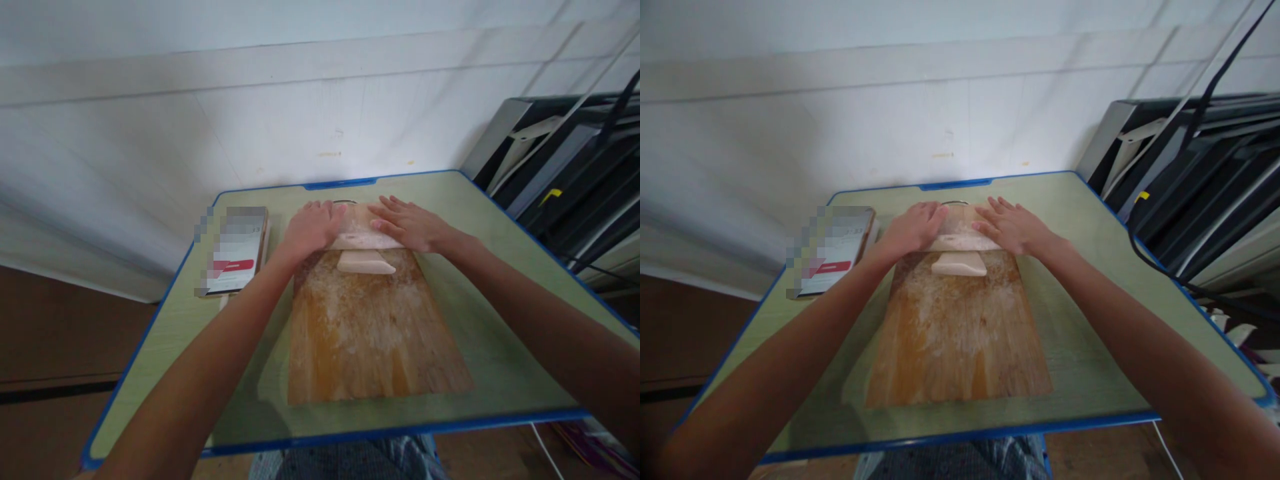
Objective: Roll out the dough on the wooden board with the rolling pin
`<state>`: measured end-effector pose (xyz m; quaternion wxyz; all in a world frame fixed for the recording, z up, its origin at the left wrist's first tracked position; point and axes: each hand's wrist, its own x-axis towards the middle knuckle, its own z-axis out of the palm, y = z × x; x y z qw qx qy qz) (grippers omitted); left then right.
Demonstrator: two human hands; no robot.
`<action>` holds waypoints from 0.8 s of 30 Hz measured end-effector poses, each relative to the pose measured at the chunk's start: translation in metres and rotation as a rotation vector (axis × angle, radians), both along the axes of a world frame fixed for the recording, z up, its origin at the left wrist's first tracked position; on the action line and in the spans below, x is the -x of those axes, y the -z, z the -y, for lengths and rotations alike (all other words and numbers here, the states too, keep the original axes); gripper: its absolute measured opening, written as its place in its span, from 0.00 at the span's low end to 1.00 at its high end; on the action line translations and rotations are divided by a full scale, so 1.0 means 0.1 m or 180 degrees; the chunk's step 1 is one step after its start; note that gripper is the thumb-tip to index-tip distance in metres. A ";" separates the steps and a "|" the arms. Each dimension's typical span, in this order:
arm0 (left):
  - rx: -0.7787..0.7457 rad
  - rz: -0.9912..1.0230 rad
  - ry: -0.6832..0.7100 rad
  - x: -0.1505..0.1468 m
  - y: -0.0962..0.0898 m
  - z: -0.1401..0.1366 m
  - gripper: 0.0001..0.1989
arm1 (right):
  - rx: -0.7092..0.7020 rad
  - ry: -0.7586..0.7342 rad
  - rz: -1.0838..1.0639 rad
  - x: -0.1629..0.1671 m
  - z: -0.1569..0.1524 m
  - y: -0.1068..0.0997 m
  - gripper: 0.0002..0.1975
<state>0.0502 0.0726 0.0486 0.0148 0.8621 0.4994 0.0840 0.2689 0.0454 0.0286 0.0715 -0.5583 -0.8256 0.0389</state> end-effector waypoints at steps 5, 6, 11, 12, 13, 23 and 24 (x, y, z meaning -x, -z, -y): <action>-0.0063 0.0100 -0.0015 -0.01 0.04 -0.09 0.25 | -0.0003 -0.0082 -0.0103 0.00 -0.07 -0.01 0.35; -0.0054 0.0128 -0.0040 -0.01 0.04 -0.11 0.25 | 0.0019 -0.0089 -0.0104 0.01 -0.09 -0.01 0.35; 0.0036 0.0229 -0.0283 -0.03 0.02 -0.19 0.27 | 0.0005 0.0020 -0.0160 0.04 -0.16 -0.04 0.37; 0.0040 0.0229 -0.0320 -0.03 0.02 -0.19 0.27 | -0.0035 0.0007 -0.0194 0.04 -0.17 -0.04 0.36; 0.0036 0.0238 -0.0356 -0.03 0.02 -0.20 0.28 | -0.0077 -0.0007 -0.0229 0.04 -0.17 -0.05 0.36; -0.0167 0.0036 -0.0400 -0.02 0.01 -0.15 0.31 | -0.0305 0.0183 -0.0416 0.09 -0.07 -0.08 0.31; -0.0197 0.0013 -0.0380 -0.02 0.01 -0.15 0.31 | -0.0287 0.0257 -0.0416 0.09 -0.06 -0.07 0.31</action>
